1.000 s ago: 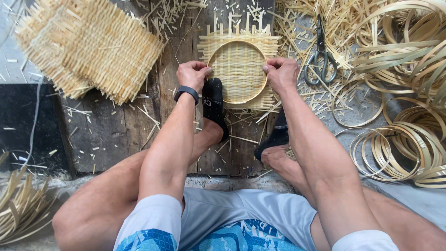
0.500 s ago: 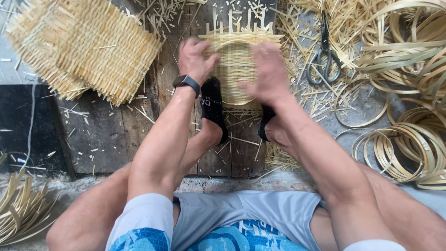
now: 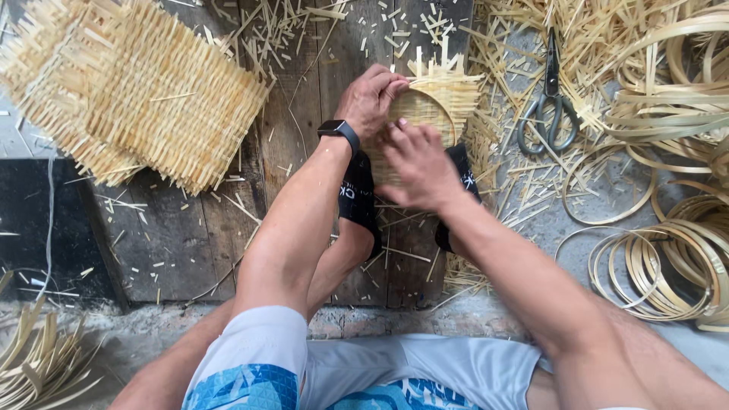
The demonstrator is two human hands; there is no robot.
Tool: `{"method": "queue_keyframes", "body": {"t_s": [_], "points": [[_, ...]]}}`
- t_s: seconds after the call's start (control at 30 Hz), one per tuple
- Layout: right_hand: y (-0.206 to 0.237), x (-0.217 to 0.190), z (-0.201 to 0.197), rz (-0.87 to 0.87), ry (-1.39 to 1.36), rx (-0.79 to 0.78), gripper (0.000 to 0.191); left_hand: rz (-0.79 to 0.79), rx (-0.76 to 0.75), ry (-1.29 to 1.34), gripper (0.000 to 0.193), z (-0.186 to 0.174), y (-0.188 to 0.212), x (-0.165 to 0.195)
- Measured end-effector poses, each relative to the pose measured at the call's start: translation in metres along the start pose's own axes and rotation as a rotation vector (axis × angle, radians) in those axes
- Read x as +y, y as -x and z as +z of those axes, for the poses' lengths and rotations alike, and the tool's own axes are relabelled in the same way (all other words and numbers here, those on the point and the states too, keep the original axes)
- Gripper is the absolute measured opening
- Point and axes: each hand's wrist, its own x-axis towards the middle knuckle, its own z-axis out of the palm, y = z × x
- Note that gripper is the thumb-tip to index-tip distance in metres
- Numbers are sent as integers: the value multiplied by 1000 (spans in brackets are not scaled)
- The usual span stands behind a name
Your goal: The person sits on the floor assembling round woven bamboo sieve lids. They lay a square woven bamboo mat over a round wooden mold, bend a thin bamboo strip into a ring, press the ring around the mat's edge, tuck the protruding mat ends under the ring, and trim the excess ends with scissors, stacking finished sieves nearby.
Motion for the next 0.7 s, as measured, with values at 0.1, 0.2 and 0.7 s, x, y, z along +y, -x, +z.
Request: {"method": "queue_keyframes", "body": {"t_s": [0.1, 0.2, 0.7], "points": [[-22, 56, -13, 45, -204, 197, 42, 13, -11, 85, 20, -2, -3, 0], [-44, 86, 11, 277, -349, 305, 23, -70, 63, 172, 18, 2, -7, -2], [13, 135, -104, 450, -227, -6, 49, -403, -135, 280, 53, -30, 14, 33]]}}
